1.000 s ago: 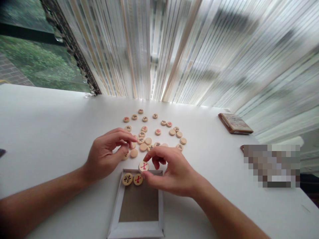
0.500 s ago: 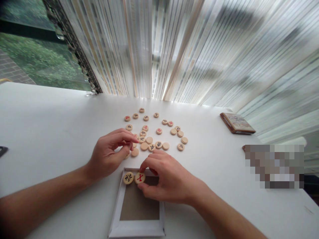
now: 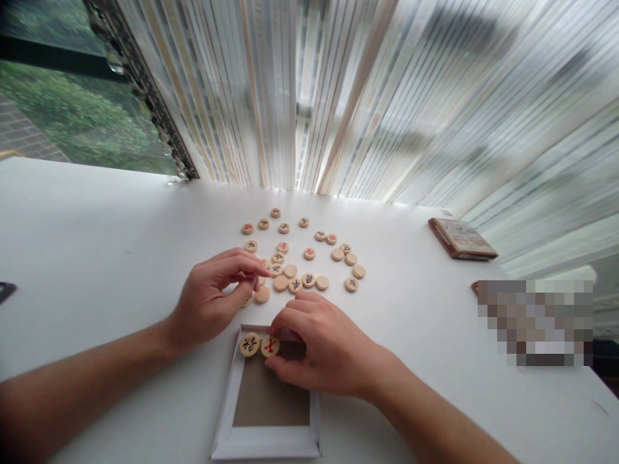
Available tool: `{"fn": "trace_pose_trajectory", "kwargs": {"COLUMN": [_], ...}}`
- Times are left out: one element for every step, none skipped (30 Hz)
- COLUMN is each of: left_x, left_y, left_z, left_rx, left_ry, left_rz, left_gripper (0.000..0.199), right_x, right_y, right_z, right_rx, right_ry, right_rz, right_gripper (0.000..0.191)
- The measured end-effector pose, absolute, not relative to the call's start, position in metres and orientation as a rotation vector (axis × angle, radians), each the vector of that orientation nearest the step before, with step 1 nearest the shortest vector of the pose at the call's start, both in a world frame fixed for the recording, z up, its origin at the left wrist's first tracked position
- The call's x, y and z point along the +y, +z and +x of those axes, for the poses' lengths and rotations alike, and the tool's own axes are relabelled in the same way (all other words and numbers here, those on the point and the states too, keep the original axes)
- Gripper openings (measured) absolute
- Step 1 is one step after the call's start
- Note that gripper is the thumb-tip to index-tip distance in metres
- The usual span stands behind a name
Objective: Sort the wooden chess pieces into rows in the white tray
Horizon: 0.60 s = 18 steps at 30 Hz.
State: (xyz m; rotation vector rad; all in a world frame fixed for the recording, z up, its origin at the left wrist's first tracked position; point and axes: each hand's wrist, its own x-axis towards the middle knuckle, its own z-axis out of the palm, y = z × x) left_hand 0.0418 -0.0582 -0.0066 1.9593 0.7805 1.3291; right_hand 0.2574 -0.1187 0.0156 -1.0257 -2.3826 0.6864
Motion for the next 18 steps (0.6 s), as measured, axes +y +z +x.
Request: {"fn": "trace_pose_trajectory", "kwargs": {"left_x": [-0.0582, -0.0583, -0.0583, -0.0584, -0.0584, -0.0585, -0.0585, -0.0586, -0.0586, -0.0585, -0.0585, -0.0584, -0.0583, -0.0582, -0.0581, -0.058, -0.058, -0.058], "left_y": [-0.0068, -0.007, -0.007, -0.007, -0.007, -0.0069, -0.0068, -0.0067, -0.0066, -0.0064, -0.0062, -0.006, -0.0058, -0.0056, -0.0054, -0.0053, -0.0052, -0.0052], "left_z": [0.0417, 0.0416, 0.0416, 0.0416, 0.0417, 0.0418, 0.0419, 0.0419, 0.042, 0.042, 0.042, 0.0419, 0.0419, 0.0418, 0.0418, 0.0418, 0.0417, 0.0417], "left_rx": [0.78, 0.781, 0.783, 0.787, 0.789, 0.789, 0.788, 0.788, 0.787, 0.786, 0.787, 0.788, 0.789, 0.789, 0.79, 0.791, 0.793, 0.795], "left_ry": [1.331, 1.333, 1.335, 1.335, 1.334, 1.333, 1.333, 1.332, 1.333, 1.332, 1.333, 1.332, 1.33, 1.329, 1.327, 1.325, 1.323, 1.32], "left_rz": [1.962, 1.964, 1.964, 1.963, 1.963, 1.962, 1.962, 1.964, 1.966, 1.969, 1.972, 1.976, 1.979, 1.98, 1.98, 1.98, 1.978, 1.976], "left_gripper": [0.03, 0.03, 0.03, 0.03, 0.03, 0.03, 0.03, 0.03, 0.03, 0.029, 0.029, 0.029, 0.029, 0.029, 0.029, 0.029, 0.029, 0.029], "right_x": [-0.1189, -0.1192, -0.1194, -0.1196, -0.1197, -0.1197, -0.1197, -0.1195, -0.1194, -0.1192, -0.1191, -0.119, -0.119, -0.1191, -0.1192, -0.1193, -0.1195, -0.1195], "right_y": [0.0154, 0.0153, 0.0151, 0.0149, 0.0146, 0.0144, 0.0141, 0.0138, 0.0134, 0.013, 0.0127, 0.0124, 0.0123, 0.0123, 0.0125, 0.0128, 0.0131, 0.0134], "right_z": [0.2574, 0.2574, 0.2573, 0.2572, 0.2571, 0.2571, 0.2571, 0.2573, 0.2574, 0.2576, 0.2578, 0.2579, 0.258, 0.258, 0.2579, 0.2578, 0.2577, 0.2577], "right_rx": [-2.381, -2.377, -2.372, -2.368, -2.369, -2.369, -2.369, -2.37, -2.37, -2.369, -2.368, -2.367, -2.365, -2.365, -2.365, -2.367, -2.369, -2.371], "right_ry": [0.686, 0.684, 0.681, 0.678, 0.678, 0.68, 0.686, 0.693, 0.7, 0.705, 0.707, 0.704, 0.698, 0.693, 0.688, 0.686, 0.687, 0.689], "right_rz": [-1.026, -1.027, -1.03, -1.032, -1.033, -1.029, -1.023, -1.016, -1.008, -1.003, -1.004, -1.006, -1.009, -1.013, -1.017, -1.02, -1.02, -1.02], "right_gripper": [0.014, 0.015, 0.017, 0.018, 0.018, 0.018, 0.017, 0.016, 0.014, 0.013, 0.012, 0.012, 0.012, 0.012, 0.011, 0.011, 0.011, 0.011]}}
